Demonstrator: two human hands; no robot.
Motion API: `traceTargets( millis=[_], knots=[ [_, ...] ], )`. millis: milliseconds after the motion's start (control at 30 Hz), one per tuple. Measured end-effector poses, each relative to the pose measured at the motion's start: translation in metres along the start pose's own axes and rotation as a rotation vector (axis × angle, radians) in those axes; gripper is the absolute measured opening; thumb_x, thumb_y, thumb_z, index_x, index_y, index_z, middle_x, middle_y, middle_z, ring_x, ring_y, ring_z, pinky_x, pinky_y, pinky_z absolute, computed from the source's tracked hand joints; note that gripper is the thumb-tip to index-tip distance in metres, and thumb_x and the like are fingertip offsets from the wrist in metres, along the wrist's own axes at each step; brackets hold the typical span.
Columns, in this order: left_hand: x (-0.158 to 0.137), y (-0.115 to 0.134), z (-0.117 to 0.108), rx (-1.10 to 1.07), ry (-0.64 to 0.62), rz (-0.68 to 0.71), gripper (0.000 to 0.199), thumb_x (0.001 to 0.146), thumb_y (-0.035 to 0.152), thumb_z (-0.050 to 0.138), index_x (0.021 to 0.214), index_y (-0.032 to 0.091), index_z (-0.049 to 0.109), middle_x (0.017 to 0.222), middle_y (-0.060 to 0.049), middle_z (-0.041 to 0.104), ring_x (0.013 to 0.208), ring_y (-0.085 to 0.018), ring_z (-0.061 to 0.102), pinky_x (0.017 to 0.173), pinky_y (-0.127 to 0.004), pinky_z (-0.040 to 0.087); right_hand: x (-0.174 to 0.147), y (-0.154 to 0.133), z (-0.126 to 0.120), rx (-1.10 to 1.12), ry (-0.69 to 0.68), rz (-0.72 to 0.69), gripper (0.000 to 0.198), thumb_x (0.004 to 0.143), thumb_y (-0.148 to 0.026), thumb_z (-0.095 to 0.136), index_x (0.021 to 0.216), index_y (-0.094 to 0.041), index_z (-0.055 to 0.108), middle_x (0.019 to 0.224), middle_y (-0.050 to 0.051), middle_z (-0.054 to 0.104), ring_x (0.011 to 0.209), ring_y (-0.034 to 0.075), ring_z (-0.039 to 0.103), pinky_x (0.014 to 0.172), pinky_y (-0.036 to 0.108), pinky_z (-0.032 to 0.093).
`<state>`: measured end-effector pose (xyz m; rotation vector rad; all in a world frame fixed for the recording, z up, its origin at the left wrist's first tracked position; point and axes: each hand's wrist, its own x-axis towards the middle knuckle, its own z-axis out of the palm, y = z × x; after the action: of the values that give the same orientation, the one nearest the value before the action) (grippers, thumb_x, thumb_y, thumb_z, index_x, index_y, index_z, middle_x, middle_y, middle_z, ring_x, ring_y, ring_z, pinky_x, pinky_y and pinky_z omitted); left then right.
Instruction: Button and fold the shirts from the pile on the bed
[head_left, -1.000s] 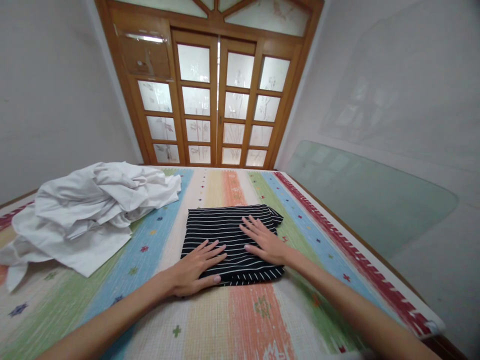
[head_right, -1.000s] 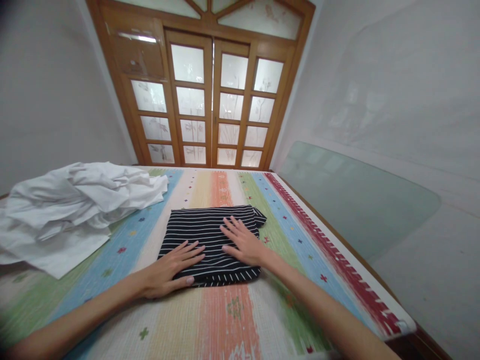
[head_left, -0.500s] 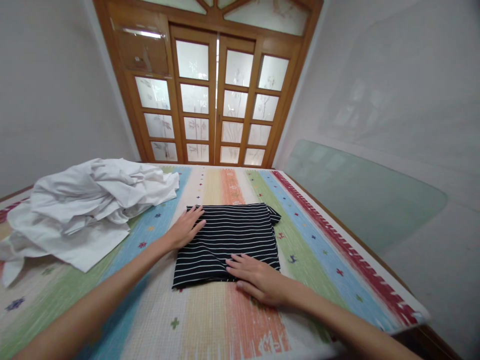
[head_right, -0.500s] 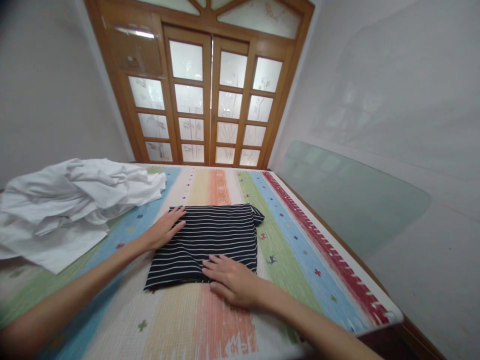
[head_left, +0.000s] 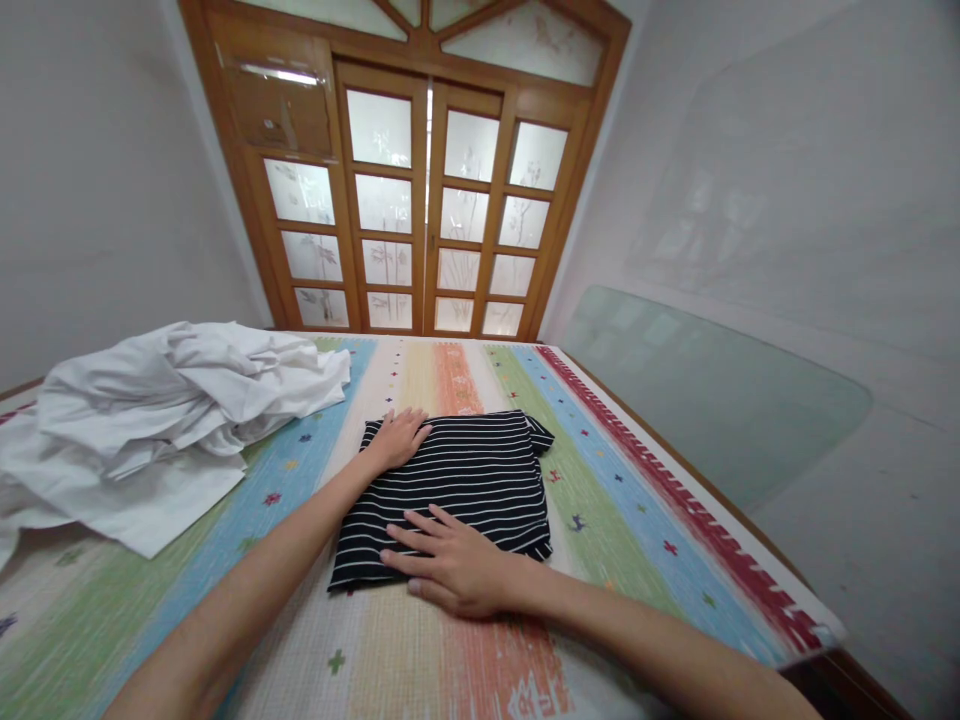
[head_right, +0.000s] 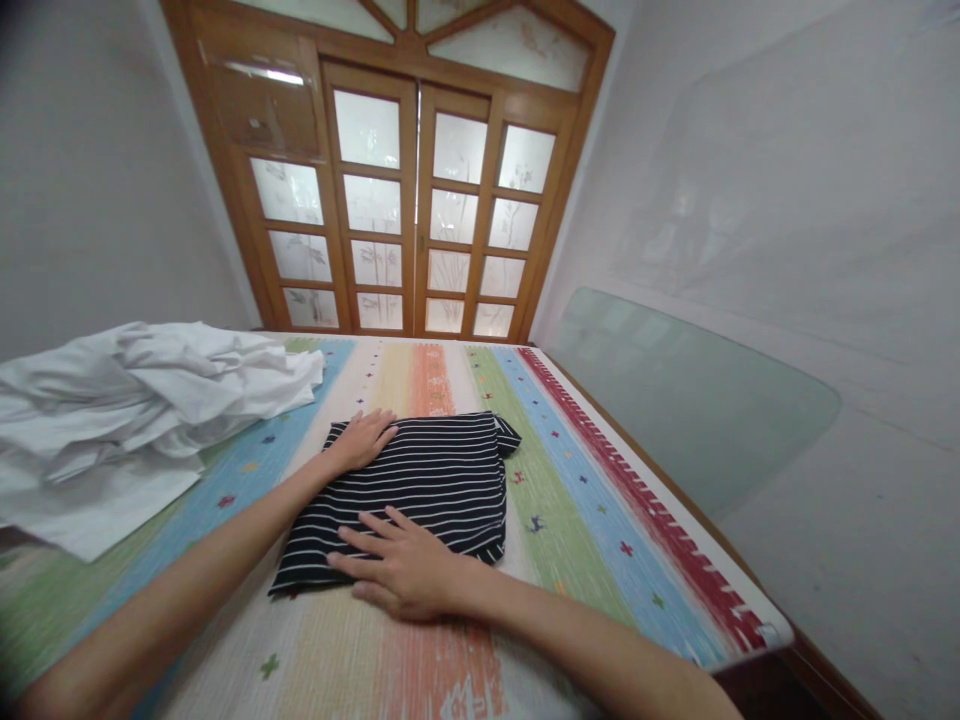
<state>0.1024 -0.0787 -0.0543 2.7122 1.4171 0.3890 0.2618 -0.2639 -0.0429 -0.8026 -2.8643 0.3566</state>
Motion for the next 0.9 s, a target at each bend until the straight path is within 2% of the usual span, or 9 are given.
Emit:
traceTargets(
  millis=[100,200,367,533,600,700,800,900],
  knots=[
    [-0.004,0.000,-0.005,0.010,0.026,-0.036,0.045,0.101,0.044,0.028,0.118,0.016,0.059,0.127,-0.016,0.061,0.121,-0.029,0.053,0.103,-0.046,0.038,-0.010,0.001,0.003,0.047,0.018,0.005,0.047,0.104,-0.034,0.032,0.150,-0.025,0.035,0.157,0.003,0.033,0.149,0.019,0.017,0.122,0.048,0.012],
    [-0.007,-0.002,-0.013,0.056,0.052,-0.111,0.049,0.099,0.049,0.031,0.105,0.014,0.064,0.112,-0.018,0.063,0.111,-0.031,0.057,0.096,-0.044,0.041,-0.019,0.006,0.004,0.104,0.045,0.046,0.050,0.101,-0.020,0.034,0.151,-0.021,0.032,0.153,0.004,0.040,0.147,0.015,0.023,0.121,0.044,0.016],
    [-0.016,-0.009,-0.023,0.135,0.017,-0.178,0.052,0.099,0.052,0.032,0.102,0.012,0.064,0.107,-0.018,0.064,0.104,-0.030,0.059,0.092,-0.040,0.043,-0.040,0.024,0.001,0.185,0.037,0.035,0.057,0.092,-0.008,0.044,0.146,-0.026,0.042,0.148,0.002,0.048,0.145,0.014,0.029,0.121,0.046,0.018],
    [-0.033,-0.015,-0.033,0.118,-0.057,-0.257,0.054,0.098,0.053,0.027,0.100,0.014,0.065,0.106,-0.017,0.068,0.099,-0.028,0.064,0.081,-0.036,0.047,-0.074,0.065,-0.007,0.201,0.094,0.116,0.051,0.089,-0.005,0.045,0.132,-0.029,0.058,0.137,-0.001,0.058,0.139,0.015,0.041,0.118,0.049,0.026],
    [-0.043,-0.011,-0.037,0.108,-0.106,-0.280,0.053,0.097,0.053,0.030,0.094,0.015,0.066,0.103,-0.017,0.070,0.095,-0.029,0.065,0.077,-0.036,0.048,-0.092,0.088,-0.013,0.183,0.154,0.199,0.047,0.089,-0.007,0.044,0.125,-0.028,0.064,0.131,0.001,0.063,0.133,0.017,0.048,0.116,0.050,0.030],
    [-0.061,0.005,-0.041,0.053,-0.207,-0.273,0.051,0.093,0.054,0.036,0.078,0.017,0.068,0.086,-0.015,0.073,0.083,-0.028,0.068,0.070,-0.036,0.047,-0.116,0.121,-0.027,0.158,0.275,0.455,0.041,0.085,-0.012,0.044,0.113,-0.023,0.072,0.122,0.004,0.068,0.125,0.022,0.057,0.111,0.049,0.040],
    [-0.081,0.030,-0.044,-0.089,-0.304,-0.142,0.051,0.091,0.054,0.039,0.062,0.020,0.064,0.066,-0.009,0.069,0.065,-0.021,0.064,0.063,-0.032,0.045,-0.128,0.142,-0.043,0.068,0.336,0.754,0.040,0.082,-0.016,0.042,0.101,-0.022,0.077,0.109,0.005,0.074,0.112,0.026,0.066,0.104,0.048,0.047],
    [-0.094,0.052,-0.046,-0.205,-0.342,0.026,0.050,0.089,0.054,0.044,0.055,0.021,0.061,0.054,-0.004,0.062,0.055,-0.017,0.058,0.058,-0.030,0.043,-0.122,0.149,-0.053,-0.058,0.406,0.860,0.041,0.084,-0.020,0.041,0.106,-0.022,0.076,0.115,0.004,0.072,0.113,0.027,0.065,0.105,0.047,0.045]
  ],
)
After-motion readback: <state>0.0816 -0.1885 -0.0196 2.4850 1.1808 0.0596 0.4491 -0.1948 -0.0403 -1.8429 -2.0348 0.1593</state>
